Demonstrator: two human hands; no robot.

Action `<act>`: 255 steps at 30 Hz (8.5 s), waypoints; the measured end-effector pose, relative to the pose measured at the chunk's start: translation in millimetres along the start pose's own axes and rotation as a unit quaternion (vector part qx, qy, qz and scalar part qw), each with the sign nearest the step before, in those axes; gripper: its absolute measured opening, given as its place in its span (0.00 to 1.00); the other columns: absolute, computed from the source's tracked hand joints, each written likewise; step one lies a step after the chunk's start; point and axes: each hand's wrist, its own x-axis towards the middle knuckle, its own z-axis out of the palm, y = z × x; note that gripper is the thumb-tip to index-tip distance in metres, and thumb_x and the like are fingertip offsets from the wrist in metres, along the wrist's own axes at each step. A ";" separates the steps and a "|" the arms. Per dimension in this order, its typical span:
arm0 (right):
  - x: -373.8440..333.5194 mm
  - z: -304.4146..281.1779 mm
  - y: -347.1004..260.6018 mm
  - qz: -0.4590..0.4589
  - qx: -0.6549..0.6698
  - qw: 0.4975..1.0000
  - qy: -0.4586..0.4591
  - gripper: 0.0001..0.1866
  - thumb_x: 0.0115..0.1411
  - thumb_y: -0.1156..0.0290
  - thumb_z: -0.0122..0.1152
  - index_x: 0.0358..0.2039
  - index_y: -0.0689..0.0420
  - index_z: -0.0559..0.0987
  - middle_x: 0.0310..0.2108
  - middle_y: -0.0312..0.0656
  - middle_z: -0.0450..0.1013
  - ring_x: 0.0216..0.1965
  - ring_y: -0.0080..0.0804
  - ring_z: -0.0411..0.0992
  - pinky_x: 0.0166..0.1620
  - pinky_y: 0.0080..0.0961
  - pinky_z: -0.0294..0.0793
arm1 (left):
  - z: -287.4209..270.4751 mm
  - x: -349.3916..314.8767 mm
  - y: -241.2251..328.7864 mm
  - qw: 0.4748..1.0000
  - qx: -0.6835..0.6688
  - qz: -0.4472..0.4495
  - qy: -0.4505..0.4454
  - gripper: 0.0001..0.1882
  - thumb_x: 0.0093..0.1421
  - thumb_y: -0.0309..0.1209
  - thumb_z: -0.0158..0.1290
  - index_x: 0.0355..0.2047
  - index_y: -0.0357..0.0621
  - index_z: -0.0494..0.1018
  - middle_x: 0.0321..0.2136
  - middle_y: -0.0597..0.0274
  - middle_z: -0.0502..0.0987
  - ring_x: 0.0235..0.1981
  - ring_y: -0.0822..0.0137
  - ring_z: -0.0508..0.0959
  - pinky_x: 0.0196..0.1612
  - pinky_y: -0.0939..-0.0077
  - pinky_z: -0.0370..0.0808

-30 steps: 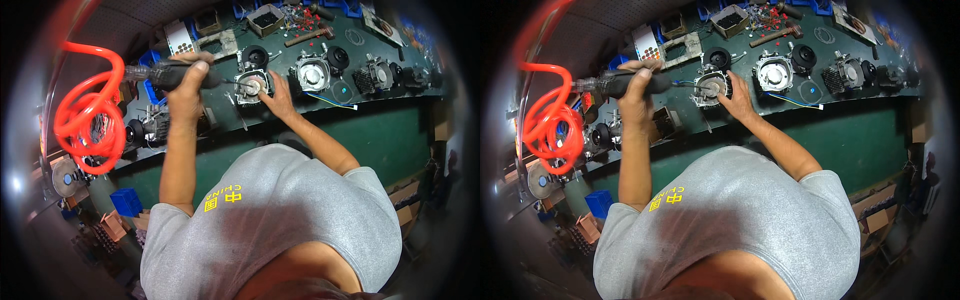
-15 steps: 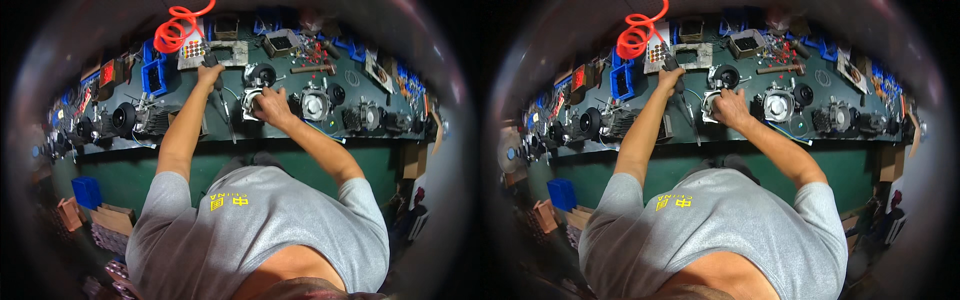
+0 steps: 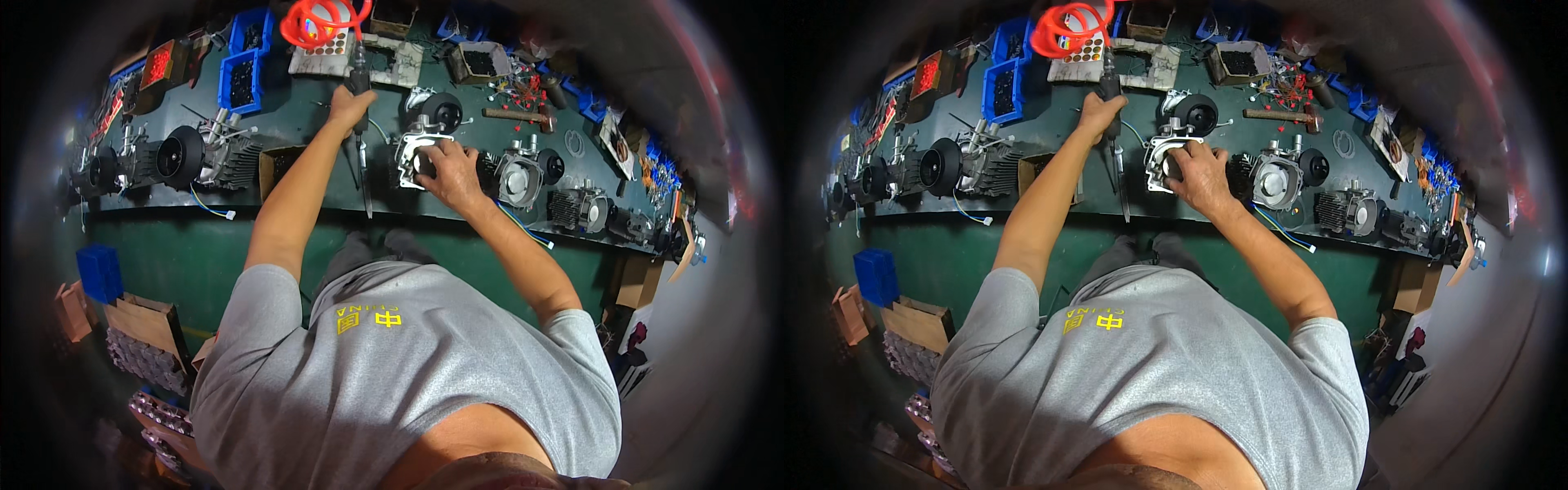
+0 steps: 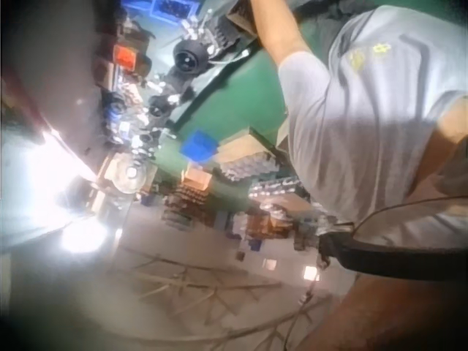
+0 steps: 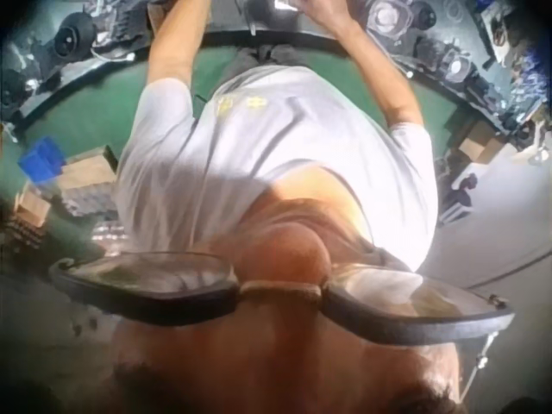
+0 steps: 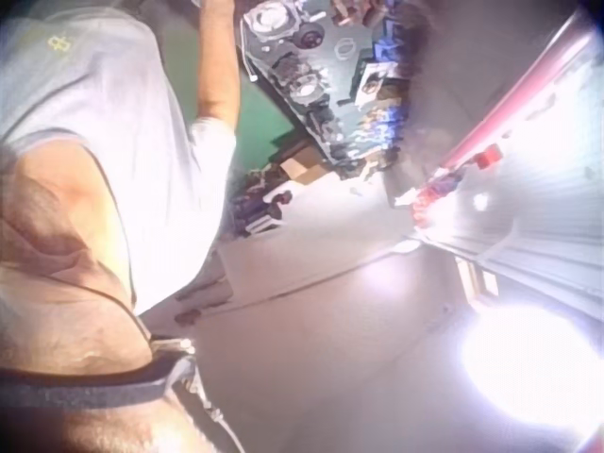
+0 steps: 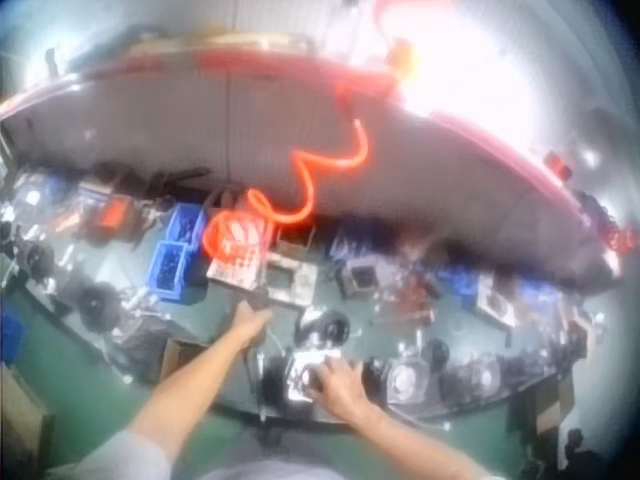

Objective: The person assembles small engine components on a workbench, attaching a black circular cover to a silver engine block and securing it with a pneumatic impact wrench. The person repeats this process on multiple units and then moves to a nearby stack of engine blocks to handle additional parts.

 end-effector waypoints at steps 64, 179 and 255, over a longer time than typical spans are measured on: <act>-44.4 21.3 28.1 0.409 0.558 0.722 -0.016 0.15 0.62 0.68 0.68 0.41 0.66 0.75 0.35 0.48 0.79 0.34 0.38 0.82 0.36 0.35 0.88 | 45.8 -174.3 -1.8 0.985 0.132 0.104 -0.043 0.30 0.62 0.34 0.62 0.61 0.33 0.70 0.52 0.37 0.79 0.54 0.44 0.80 0.59 0.58 0.74; -73.5 6.1 -52.1 -0.035 -0.020 0.998 -0.040 0.22 0.56 0.56 0.72 0.42 0.59 0.80 0.37 0.50 0.80 0.43 0.46 0.77 0.49 0.41 0.72 | -2.4 -8.0 -34.9 0.976 0.206 0.021 0.066 0.39 0.49 0.46 0.72 0.57 0.34 0.76 0.41 0.54 0.86 0.44 0.58 0.86 0.51 0.65 0.79; -67.5 42.3 -393.1 0.069 0.645 0.676 -0.350 0.29 0.70 0.53 0.62 0.66 0.52 0.68 0.54 0.37 0.74 0.54 0.28 0.72 0.55 0.35 0.75 | -261.9 -499.7 -111.6 0.763 -0.632 0.101 0.095 0.48 0.58 0.76 0.40 0.70 0.64 0.65 0.69 0.65 0.68 0.65 0.53 0.70 0.68 0.42 0.64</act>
